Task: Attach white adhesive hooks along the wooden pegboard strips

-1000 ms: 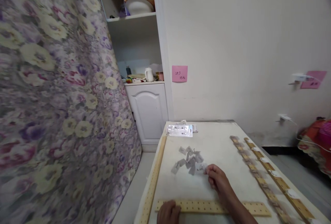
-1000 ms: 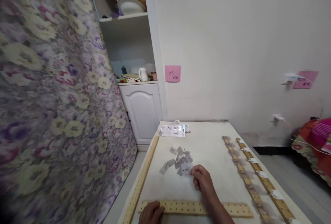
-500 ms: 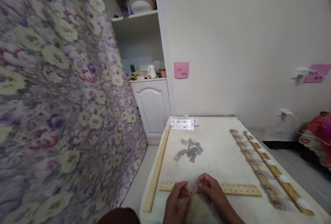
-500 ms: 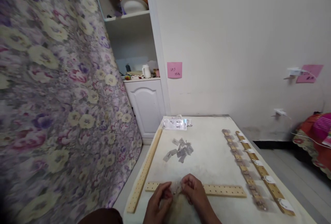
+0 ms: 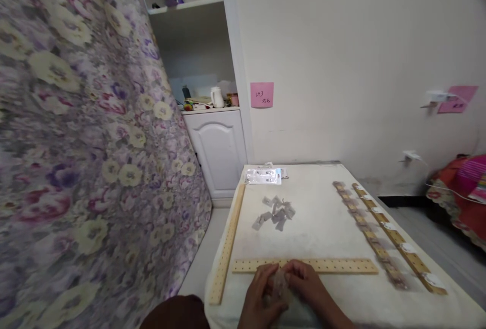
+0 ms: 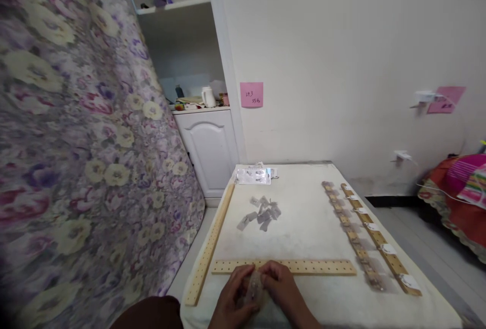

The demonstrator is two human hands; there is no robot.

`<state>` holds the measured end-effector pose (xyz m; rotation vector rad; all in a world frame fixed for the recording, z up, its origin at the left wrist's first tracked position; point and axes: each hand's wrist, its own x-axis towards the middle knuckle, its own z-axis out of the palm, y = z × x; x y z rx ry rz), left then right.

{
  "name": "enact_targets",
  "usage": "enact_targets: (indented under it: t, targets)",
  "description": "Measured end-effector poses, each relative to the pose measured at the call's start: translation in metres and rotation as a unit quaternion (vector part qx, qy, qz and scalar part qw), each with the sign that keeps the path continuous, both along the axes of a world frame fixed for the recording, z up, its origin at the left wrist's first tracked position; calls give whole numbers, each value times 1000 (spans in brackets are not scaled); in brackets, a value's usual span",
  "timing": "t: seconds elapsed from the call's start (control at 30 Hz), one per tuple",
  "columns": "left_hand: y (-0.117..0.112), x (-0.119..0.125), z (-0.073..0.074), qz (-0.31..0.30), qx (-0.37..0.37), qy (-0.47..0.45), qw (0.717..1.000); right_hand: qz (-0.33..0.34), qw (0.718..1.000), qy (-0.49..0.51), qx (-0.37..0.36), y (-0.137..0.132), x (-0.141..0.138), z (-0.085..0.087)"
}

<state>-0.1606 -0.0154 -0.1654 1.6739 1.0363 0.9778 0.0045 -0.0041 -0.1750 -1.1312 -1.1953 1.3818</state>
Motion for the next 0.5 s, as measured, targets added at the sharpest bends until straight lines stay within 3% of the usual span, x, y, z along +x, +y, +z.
enact_targets:
  t: [0.17, 0.5]
  targets:
    - [-2, 0, 4, -48, 20, 12, 999, -8, 1000, -6, -6, 1, 3, -8]
    - [-2, 5, 0, 20, -69, -11, 997, 45, 996, -61, 46, -7, 2, 8]
